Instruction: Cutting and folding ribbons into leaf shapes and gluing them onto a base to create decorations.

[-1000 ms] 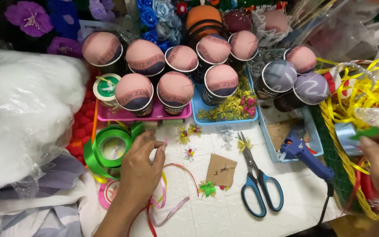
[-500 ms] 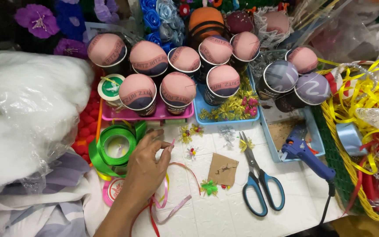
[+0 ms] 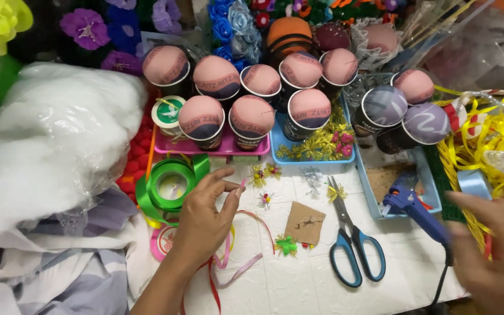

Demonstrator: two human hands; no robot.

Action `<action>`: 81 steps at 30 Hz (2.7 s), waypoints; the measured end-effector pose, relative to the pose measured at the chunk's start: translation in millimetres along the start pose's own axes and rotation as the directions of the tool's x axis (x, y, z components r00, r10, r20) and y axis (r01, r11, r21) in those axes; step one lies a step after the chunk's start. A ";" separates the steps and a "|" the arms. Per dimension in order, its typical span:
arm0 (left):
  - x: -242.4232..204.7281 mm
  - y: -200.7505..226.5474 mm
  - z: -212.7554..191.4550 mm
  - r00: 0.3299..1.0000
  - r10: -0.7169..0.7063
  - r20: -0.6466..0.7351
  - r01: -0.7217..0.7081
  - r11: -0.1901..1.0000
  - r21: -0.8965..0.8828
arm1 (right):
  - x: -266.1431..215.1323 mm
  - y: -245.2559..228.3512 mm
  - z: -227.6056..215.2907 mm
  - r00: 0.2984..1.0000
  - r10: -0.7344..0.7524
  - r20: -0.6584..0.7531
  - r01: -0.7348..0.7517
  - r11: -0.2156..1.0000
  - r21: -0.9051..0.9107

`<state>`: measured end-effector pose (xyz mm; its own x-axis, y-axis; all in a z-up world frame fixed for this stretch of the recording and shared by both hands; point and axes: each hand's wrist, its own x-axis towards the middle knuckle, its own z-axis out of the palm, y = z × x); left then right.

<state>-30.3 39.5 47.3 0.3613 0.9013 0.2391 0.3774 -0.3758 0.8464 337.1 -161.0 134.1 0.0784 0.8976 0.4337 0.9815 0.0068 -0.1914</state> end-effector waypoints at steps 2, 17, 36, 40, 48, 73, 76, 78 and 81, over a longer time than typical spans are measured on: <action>-0.5 -0.1 -1.8 1.000 -0.014 -0.009 0.013 0.999 -0.034 | 17.9 -55.6 46.6 0.999 -0.031 0.006 0.031 1.000 0.005; 1.2 -18.4 9.1 1.000 0.003 -0.015 -0.005 0.991 -0.137 | 78.8 -123.2 170.7 0.855 -0.496 0.151 0.456 0.858 0.237; 3.3 -19.1 8.5 1.000 -0.001 -0.012 -0.001 0.993 -0.119 | 95.2 -95.9 194.9 0.924 -0.374 0.078 0.374 0.927 0.018; 1.1 -22.6 11.3 1.000 0.023 0.010 -0.022 0.996 -0.087 | 95.0 -101.4 195.5 0.910 -0.392 0.134 0.396 0.918 -0.006; 0.5 -25.8 11.8 0.999 0.049 -0.016 -0.050 0.995 -0.087 | 75.9 -85.8 118.8 0.951 -0.265 0.160 0.244 0.960 0.140; -8.7 -17.5 10.5 0.836 0.140 0.531 -0.174 0.985 0.015 | 31.2 -125.7 133.3 0.791 -0.307 0.529 0.138 0.932 0.335; -4.4 -14.2 6.7 0.815 0.075 0.575 -0.124 0.991 0.047 | 59.1 -119.1 128.1 0.851 -0.288 0.439 0.059 0.883 0.465; -3.4 -5.6 -1.1 0.796 -0.008 0.605 -0.071 0.992 0.107 | 73.0 -121.4 133.3 0.829 -0.127 0.544 -0.123 0.909 0.399; 3.2 -2.4 -11.3 0.760 -0.101 0.642 -0.017 0.984 0.175 | 90.7 -128.6 137.8 0.778 -0.007 0.628 -0.292 0.881 0.372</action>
<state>-39.7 45.7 51.4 0.7836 0.5850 -0.2090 0.5146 -0.4229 0.7459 193.9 -19.7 76.7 -0.0557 0.9752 -0.2142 0.7769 -0.0924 -0.6228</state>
